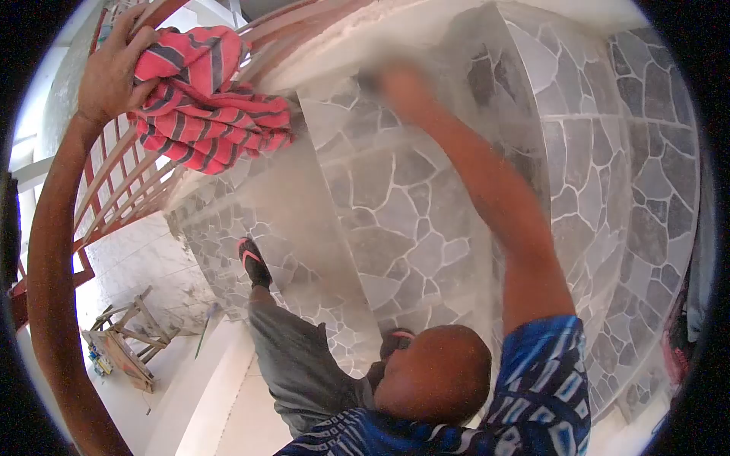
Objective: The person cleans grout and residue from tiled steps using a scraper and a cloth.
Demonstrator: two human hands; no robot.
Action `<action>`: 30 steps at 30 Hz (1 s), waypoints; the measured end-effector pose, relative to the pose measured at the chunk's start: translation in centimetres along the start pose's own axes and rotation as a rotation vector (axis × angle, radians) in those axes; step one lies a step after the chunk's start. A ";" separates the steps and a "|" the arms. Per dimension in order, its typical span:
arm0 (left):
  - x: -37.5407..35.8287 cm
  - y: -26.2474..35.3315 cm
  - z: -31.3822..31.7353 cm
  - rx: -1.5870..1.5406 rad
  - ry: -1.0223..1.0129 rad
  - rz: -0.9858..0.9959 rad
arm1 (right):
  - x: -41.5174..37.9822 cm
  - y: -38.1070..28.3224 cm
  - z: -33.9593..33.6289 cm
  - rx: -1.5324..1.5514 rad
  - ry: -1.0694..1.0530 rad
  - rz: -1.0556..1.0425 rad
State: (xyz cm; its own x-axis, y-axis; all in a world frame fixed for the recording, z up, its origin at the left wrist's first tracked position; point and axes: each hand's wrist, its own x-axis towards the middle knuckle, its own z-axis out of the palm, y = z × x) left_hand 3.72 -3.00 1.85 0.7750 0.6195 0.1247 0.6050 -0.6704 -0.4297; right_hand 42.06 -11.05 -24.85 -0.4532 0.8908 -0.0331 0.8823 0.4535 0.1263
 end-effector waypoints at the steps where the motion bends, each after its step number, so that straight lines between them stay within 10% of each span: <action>1: 0.0 -0.1 -0.3 -0.022 -0.023 -0.005 | 0.9 0.1 -0.2 0.007 0.051 0.028; 15: -1.3 -2.4 2.5 -0.043 0.047 0.052 | -1.7 0.6 4.4 0.063 0.073 -0.056; 24: -0.2 -0.1 -0.3 -0.001 0.024 0.028 | -0.7 5.4 -3.7 -0.049 0.379 0.129; 30: 0.1 -0.3 -0.3 -0.007 0.006 0.009 | -1.5 7.0 -0.6 0.057 -0.042 0.321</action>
State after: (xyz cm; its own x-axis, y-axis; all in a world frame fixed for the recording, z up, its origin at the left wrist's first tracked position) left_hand 3.66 -2.88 2.31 0.7812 0.6114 0.1261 0.5996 -0.6786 -0.4242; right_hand 48.82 -9.26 -23.29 -0.1463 0.9884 -0.0414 0.9855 0.1493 0.0809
